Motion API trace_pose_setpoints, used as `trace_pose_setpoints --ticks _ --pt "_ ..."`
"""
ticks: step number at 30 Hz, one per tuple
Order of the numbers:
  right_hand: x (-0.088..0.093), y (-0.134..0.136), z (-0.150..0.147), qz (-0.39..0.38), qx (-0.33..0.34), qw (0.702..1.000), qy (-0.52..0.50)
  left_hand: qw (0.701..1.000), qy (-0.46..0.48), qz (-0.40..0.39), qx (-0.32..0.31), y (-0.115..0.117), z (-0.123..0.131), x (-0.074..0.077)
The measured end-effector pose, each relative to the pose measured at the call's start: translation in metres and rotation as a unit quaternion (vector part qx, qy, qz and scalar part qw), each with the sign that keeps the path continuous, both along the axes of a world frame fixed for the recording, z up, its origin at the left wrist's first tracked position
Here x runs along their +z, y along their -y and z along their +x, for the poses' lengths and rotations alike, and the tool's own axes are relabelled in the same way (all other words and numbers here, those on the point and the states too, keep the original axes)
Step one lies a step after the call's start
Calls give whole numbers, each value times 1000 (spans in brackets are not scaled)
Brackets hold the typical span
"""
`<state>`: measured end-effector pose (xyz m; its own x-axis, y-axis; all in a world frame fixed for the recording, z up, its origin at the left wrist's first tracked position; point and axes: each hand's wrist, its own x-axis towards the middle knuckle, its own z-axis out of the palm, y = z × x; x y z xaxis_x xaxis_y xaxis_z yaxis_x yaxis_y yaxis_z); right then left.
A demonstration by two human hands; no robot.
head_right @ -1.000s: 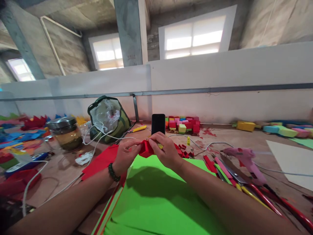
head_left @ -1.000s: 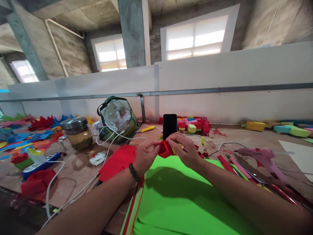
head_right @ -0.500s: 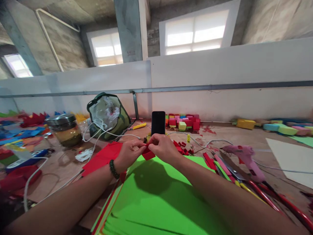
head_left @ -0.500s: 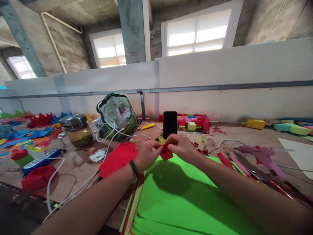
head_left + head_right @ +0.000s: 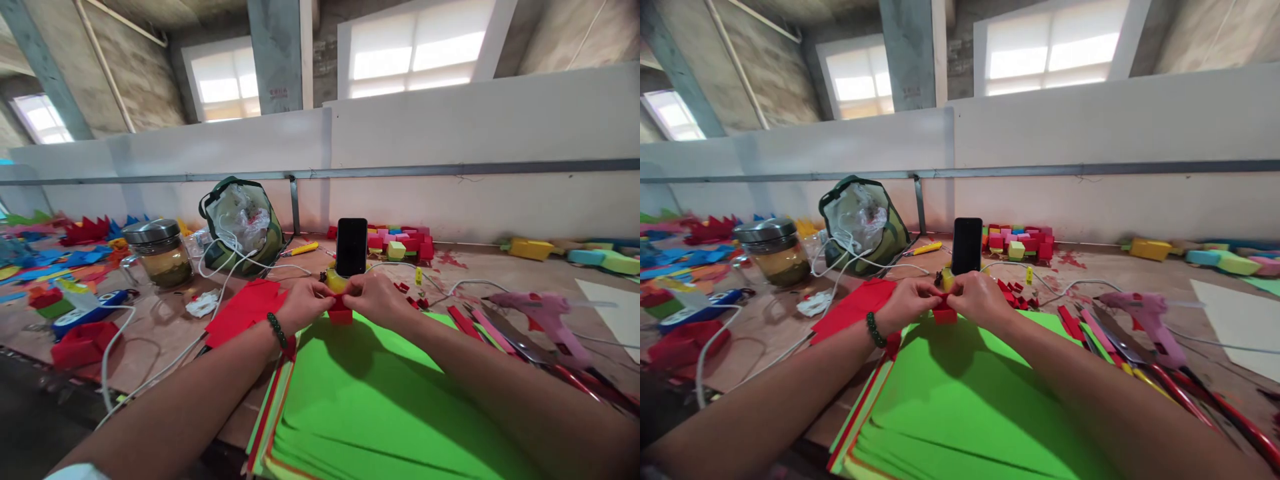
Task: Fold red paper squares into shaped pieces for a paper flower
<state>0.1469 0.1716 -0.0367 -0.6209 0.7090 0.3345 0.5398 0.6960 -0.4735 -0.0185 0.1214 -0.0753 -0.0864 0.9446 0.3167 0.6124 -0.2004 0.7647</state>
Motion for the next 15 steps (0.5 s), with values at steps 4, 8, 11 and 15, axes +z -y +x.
trace_pose_setpoints --ticks 4,8,11,15 --pt "-1 0 -1 19 -6 1000 12 1000 13 8 13 1 -1 0" --pt "-6 2 -3 39 -19 999 11 999 29 20 10 3 3 2" --pt "-11 2 -4 42 -8 999 3 999 47 23 -2 3 4 2" --pt "-12 -9 -3 -97 84 986 -105 996 76 42 -14 -1 -1 3"
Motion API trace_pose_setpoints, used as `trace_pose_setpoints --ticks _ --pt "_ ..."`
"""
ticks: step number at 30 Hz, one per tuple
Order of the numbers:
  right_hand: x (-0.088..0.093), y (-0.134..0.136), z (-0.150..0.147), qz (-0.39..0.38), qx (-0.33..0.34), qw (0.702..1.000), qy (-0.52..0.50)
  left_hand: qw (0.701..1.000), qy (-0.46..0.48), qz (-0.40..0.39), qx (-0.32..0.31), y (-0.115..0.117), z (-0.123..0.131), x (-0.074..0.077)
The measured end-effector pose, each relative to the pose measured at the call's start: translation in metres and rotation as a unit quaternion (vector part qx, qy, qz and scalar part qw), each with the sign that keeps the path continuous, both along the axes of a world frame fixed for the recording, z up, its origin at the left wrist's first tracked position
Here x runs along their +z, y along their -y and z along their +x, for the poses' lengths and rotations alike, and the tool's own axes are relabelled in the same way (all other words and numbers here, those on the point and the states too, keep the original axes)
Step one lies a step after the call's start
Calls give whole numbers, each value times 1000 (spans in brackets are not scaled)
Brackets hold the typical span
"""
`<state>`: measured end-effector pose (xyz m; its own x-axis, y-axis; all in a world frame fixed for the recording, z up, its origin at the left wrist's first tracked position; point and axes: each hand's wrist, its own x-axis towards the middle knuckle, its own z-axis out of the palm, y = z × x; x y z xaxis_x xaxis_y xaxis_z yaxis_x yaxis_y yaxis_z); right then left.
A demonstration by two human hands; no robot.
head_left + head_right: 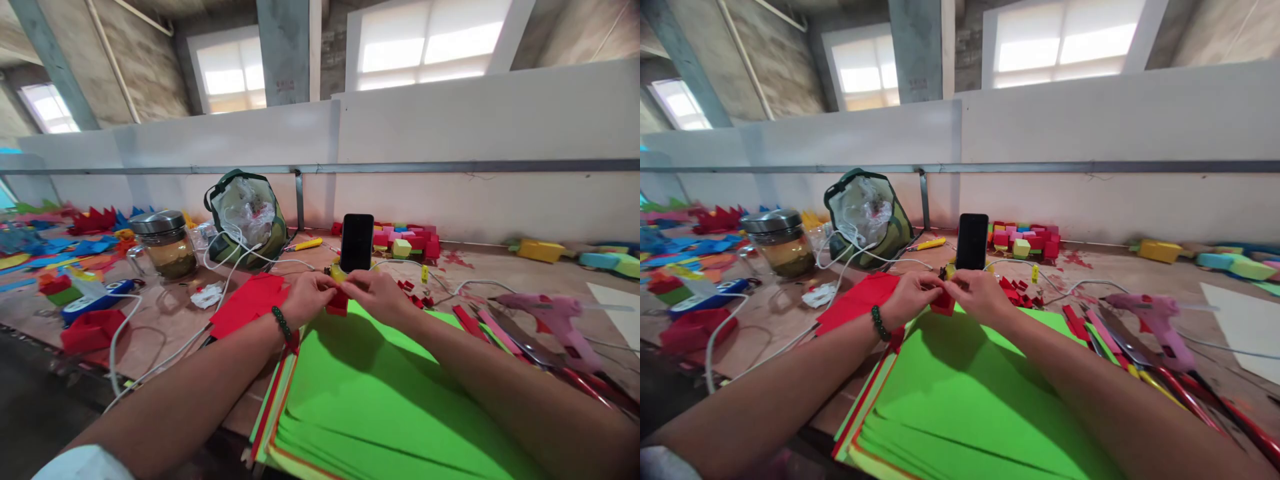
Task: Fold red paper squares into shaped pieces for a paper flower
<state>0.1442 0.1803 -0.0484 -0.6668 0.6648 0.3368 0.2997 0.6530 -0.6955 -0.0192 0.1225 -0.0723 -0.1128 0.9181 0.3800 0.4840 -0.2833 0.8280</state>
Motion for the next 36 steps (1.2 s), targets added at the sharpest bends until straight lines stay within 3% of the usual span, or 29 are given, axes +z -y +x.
trace_pose_setpoints --ticks 3,9,18,26,36 --pt "3 -14 3 -142 61 987 -54 999 21 24 -15 -2 -3 1" --pt "3 -30 8 -227 94 967 -60 995 33 74 -49 -2 -5 1" --pt "7 -27 9 -217 110 966 -91 988 -9 141 -54 3 -5 5" --pt "13 -22 12 -214 128 961 -121 961 -171 218 0 14 -6 9" --pt "13 -22 11 -217 130 959 -129 952 -187 243 6 19 -3 11"
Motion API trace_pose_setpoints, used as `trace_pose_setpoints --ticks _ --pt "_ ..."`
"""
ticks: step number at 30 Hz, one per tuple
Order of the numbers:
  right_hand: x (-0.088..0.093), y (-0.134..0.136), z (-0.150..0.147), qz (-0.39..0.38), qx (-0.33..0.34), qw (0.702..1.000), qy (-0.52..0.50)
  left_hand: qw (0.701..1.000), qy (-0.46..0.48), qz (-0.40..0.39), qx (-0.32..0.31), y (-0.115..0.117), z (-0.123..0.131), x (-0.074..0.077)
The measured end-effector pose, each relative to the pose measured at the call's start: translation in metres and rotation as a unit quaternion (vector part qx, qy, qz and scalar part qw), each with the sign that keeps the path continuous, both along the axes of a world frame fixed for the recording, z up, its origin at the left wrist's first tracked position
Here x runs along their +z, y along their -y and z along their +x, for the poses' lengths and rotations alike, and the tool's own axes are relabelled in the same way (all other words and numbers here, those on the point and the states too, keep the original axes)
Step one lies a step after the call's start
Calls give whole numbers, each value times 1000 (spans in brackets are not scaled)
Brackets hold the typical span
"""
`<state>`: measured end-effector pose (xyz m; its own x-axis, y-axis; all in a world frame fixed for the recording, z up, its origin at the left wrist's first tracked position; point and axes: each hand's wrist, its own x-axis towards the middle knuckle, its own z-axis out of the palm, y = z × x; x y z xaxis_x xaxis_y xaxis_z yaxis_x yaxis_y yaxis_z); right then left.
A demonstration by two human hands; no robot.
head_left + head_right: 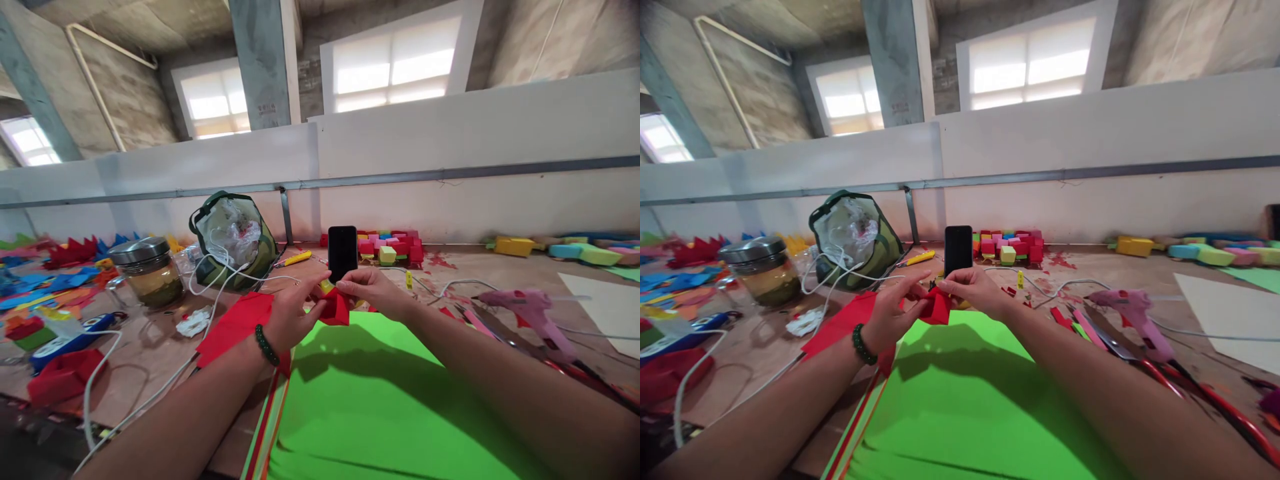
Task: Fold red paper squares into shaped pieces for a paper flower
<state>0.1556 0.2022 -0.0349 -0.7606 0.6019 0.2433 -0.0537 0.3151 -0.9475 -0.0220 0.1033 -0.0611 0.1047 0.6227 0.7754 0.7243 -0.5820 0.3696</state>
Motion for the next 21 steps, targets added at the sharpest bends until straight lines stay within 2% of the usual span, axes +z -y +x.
trace_pose_setpoints --ticks 4,12,19,21 --pt "2 2 -1 2 -4 1000 0 1000 -7 -6 3 2 1 -1" --pt "6 8 0 11 10 1000 6 997 -18 -56 48 -2 2 -1" --pt "10 2 4 178 6 981 70 998 -12 -62 -6 -3 4 -3" --pt "11 2 5 200 10 976 84 998 -15 -66 -10 -2 4 -3"
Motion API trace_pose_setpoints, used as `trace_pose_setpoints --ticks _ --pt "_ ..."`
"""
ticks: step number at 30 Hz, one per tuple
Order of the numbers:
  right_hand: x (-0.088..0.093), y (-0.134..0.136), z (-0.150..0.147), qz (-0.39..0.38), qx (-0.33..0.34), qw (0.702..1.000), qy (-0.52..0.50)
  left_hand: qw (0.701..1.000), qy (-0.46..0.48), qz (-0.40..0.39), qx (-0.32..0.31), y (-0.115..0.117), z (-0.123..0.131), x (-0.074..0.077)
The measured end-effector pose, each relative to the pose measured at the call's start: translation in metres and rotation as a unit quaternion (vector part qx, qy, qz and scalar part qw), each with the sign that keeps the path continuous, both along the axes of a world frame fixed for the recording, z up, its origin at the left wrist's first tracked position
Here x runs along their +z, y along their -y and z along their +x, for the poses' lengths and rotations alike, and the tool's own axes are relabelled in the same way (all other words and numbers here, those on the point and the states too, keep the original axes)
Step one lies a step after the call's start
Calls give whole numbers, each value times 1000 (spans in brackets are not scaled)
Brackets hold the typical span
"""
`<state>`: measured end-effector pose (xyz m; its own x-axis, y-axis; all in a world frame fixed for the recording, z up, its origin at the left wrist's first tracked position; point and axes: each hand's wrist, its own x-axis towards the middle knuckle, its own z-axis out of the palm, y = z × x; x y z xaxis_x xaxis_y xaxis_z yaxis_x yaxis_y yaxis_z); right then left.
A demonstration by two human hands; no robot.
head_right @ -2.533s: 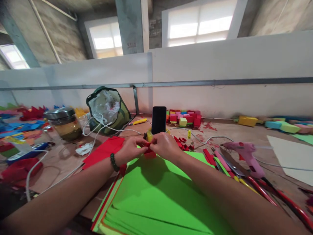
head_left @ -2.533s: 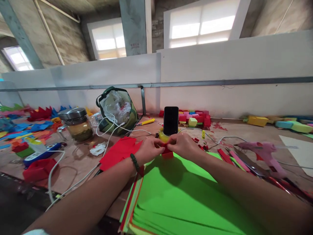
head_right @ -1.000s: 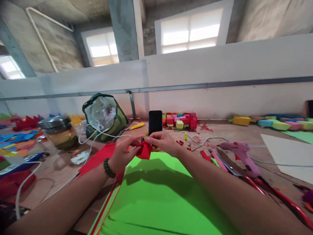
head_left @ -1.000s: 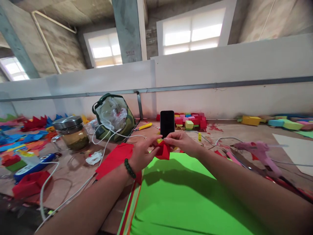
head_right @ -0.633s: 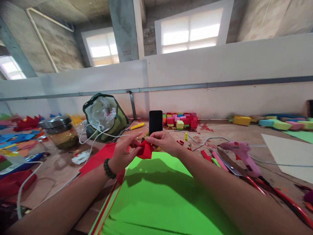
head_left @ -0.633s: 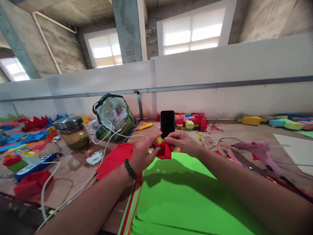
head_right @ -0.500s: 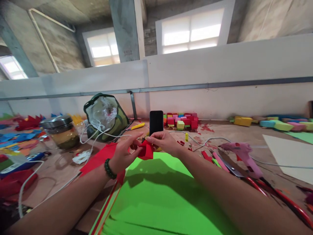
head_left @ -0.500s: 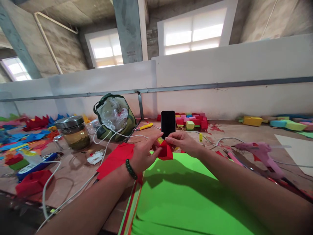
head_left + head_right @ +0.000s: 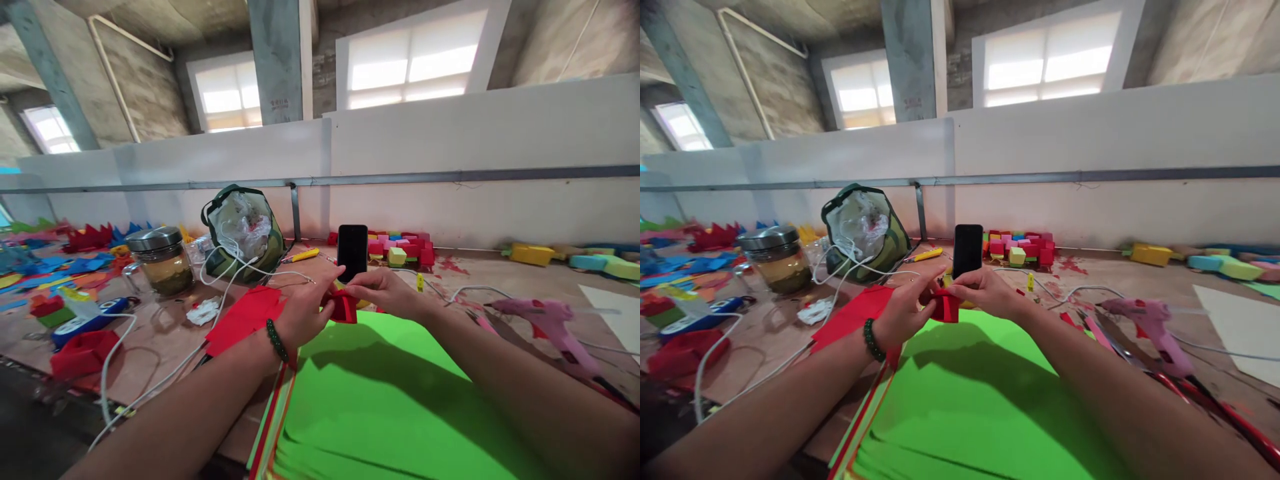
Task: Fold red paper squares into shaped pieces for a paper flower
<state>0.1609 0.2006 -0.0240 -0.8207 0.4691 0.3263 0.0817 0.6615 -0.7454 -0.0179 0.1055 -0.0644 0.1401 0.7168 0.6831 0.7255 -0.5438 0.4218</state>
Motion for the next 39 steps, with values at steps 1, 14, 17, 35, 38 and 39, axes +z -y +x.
trace_pose_setpoints --ticks 1,14,17,35,38,39 --pt "0 0 0 1 4 1000 6 1000 -5 0 0 0 0 0" --pt "-1 -2 1 37 9 999 11 998 48 -40 10 -1 4 -1" --pt "-4 -1 -2 85 -31 996 -12 966 206 -154 -26 -10 7 -6" --pt "-12 0 -3 133 -8 991 20 979 132 -158 4 -8 9 -8" --pt "-14 1 -4 145 -16 989 12 988 55 -136 42 -7 8 -8" --pt "-15 2 -4 146 -20 989 10 989 39 -133 49 -6 8 -8"
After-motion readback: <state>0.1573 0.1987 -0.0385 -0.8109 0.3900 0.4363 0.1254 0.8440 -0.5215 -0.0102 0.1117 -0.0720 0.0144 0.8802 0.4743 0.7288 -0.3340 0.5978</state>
